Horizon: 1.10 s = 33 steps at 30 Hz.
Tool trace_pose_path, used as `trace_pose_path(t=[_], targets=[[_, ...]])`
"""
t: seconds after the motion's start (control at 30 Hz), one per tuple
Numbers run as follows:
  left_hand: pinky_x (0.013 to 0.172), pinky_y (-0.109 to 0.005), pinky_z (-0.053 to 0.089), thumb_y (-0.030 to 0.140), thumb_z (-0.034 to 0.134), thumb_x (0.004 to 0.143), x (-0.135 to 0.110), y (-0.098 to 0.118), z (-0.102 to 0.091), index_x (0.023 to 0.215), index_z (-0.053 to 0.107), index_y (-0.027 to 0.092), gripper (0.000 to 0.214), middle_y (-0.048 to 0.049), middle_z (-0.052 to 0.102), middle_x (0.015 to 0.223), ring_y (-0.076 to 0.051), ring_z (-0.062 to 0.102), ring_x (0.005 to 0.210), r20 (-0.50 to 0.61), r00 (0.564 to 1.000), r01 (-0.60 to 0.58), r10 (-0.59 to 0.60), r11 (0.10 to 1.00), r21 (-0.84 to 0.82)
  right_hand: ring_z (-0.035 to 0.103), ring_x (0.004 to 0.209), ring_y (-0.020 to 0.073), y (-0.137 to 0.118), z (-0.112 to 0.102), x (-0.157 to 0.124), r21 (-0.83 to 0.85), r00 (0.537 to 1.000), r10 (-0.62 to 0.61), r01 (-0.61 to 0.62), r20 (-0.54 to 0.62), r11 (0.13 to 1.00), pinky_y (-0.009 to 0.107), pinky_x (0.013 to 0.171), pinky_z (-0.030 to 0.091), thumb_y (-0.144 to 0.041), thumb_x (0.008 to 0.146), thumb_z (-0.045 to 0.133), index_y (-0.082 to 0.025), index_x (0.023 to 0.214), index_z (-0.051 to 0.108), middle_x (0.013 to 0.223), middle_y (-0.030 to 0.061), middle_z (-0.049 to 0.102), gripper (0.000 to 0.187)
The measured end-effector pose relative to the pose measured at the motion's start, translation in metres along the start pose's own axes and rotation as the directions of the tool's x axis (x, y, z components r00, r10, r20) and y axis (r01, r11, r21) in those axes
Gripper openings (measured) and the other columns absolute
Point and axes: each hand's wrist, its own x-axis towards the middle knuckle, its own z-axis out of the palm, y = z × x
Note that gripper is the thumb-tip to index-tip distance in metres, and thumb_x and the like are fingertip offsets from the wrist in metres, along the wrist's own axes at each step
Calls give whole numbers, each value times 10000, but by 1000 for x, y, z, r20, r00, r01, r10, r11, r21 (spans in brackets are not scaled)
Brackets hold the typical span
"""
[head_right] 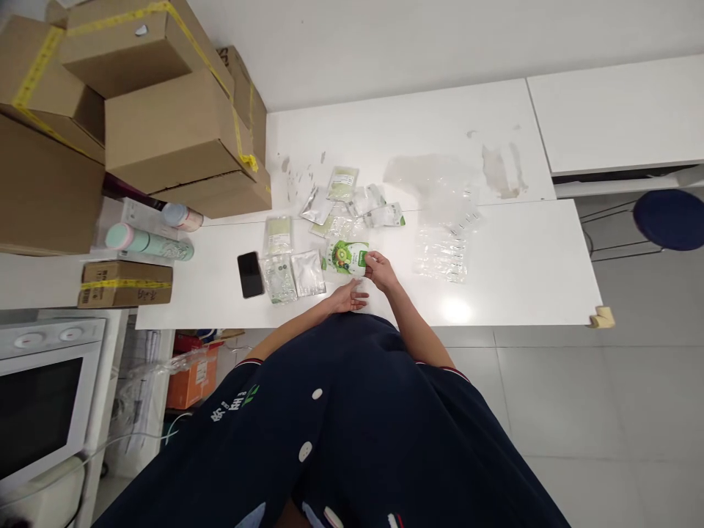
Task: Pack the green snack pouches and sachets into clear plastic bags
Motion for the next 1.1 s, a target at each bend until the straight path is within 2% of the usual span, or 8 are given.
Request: trace_pose_path(t=[0.07, 0.23, 0.4, 0.7, 0.87, 0.93, 1.0, 1.1], targets=[[664, -307, 518, 690, 485, 822, 1, -1, -7, 1369, 415, 282, 686, -94, 660, 990, -180, 655, 698, 25, 1000, 1, -1, 1000, 4, 580, 582, 105, 5, -3, 7, -41, 999, 35, -35, 15, 999, 266, 589, 503, -528, 535, 824, -220, 788, 513, 641, -69, 601, 506], [660, -286, 517, 628, 481, 862, 1, -5, -17, 1364, 416, 279, 615, -113, 649, 1116, -181, 674, 731, 41, 998, -49, 48, 999, 20, 583, 586, 112, 18, -36, 9, -89, 988, 86, -98, -131, 991, 264, 582, 511, -484, 573, 817, -211, 774, 510, 618, -65, 592, 457], [720, -275, 530, 493, 450, 928, 4, -4, -13, 1295, 457, 227, 453, -114, 609, 1264, -174, 688, 822, 48, 998, -28, 31, 998, -52, 621, 649, 136, 27, -66, 0, 8, 986, 163, -163, -41, 987, 290, 637, 543, -407, 602, 839, -205, 755, 512, 672, -35, 620, 413], [900, -290, 515, 330, 567, 910, 6, -6, -19, 1184, 566, 204, 302, -96, 562, 1352, -162, 674, 966, 106, 993, -37, 52, 990, -137, 625, 677, 134, 38, -64, 9, -35, 981, 193, -192, 23, 981, 286, 675, 548, -402, 673, 806, -198, 755, 527, 691, -25, 620, 355], [906, -299, 518, 362, 591, 897, 12, -11, -24, 1196, 571, 199, 341, -110, 544, 1369, -176, 671, 1000, 75, 996, -46, 55, 991, -123, 619, 637, 150, 40, -61, 11, -284, 971, 226, -238, -75, 929, 313, 644, 547, -441, 781, 693, -205, 837, 529, 699, -6, 615, 293], [879, -291, 529, 346, 556, 913, 13, -10, -23, 1200, 577, 191, 327, -110, 566, 1343, -172, 676, 982, 53, 997, -49, 55, 993, -110, 625, 665, 180, 37, -59, 8, -542, 973, 165, -228, -163, 809, 342, 663, 544, -457, 820, 638, -191, 935, 554, 744, 33, 637, 301], [839, -269, 538, 324, 514, 928, 12, -8, -22, 1190, 588, 171, 312, -116, 591, 1310, -157, 682, 940, 29, 998, -59, 62, 993, -106, 639, 778, 233, 32, -59, 0, -808, 978, 12, -178, -207, 562, 388, 732, 535, -448, 849, 592, -160, 1080, 564, 893, 110, 666, 371], [768, -242, 544, 294, 478, 934, 4, -2, -17, 1164, 597, 138, 303, -131, 596, 1305, -138, 685, 873, 16, 996, -88, 90, 989, -123, 570, 1103, 324, 25, -63, -19, -992, 974, -226, 3, -25, 123, 456, 887, 477, -281, 886, 508, -156, 1336, 477, 1301, 210, 543, 467]])
